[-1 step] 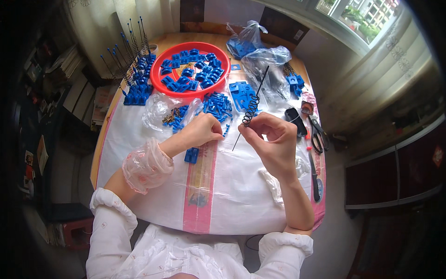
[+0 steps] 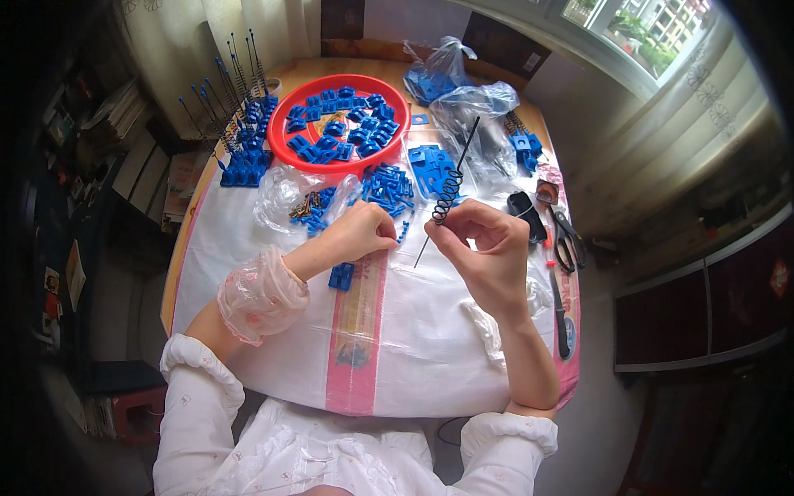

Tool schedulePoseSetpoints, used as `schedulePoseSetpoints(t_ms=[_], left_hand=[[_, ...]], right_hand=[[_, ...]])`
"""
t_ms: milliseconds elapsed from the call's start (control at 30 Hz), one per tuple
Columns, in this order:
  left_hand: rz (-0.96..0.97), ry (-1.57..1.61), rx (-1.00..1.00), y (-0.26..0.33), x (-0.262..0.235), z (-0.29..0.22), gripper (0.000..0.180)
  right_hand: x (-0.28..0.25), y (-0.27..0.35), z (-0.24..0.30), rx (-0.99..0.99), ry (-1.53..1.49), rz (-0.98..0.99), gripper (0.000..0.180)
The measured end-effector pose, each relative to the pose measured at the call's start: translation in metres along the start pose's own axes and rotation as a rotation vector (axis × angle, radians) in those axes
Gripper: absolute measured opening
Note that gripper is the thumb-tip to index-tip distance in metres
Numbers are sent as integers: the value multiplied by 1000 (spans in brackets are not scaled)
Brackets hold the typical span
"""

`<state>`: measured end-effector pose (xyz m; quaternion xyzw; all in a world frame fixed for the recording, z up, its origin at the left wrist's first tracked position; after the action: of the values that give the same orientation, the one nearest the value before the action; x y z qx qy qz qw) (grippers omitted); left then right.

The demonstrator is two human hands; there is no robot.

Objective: Manually assembling small lighting fixture components using springs, wires, and adhesive at a production workstation.

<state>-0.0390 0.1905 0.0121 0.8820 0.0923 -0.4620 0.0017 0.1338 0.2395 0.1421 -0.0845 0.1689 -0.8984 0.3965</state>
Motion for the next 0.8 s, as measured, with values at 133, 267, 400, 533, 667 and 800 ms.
schedulePoseSetpoints(t_ms=[133,267,400,533,667,800], left_hand=[[-88,-44,88,5,-4,-3,16],[-104,146,18,12,-28,-1,13],[-82,355,-47,37,-52,-5,10],[-34,665,-75,76,-61,-20,9],[-26,1040,-149,111,-40,-35,12],[63,1339,-275,124,6,-49,16]], right_hand=[[0,-1,-1,5,-5,-9,6],[-3,-1,1,7,-22,-28,6],[-6,0,2,14,-40,-42,7],[-6,2,3,7,-66,-44,8],[0,6,5,-7,-100,-31,8],[-1,11,12,-27,-109,-42,9]])
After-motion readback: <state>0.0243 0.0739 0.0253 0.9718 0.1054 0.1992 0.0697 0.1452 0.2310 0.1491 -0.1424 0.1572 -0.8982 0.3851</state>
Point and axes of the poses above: each hand's wrist, its own y-axis away from the middle knuckle, its own x-axis out of the palm, z = x × y, the point moved 7 cm from there along -y, towards the middle knuckle, and after that the axes turned 9 degrees about -y, right-handed, at the moved point
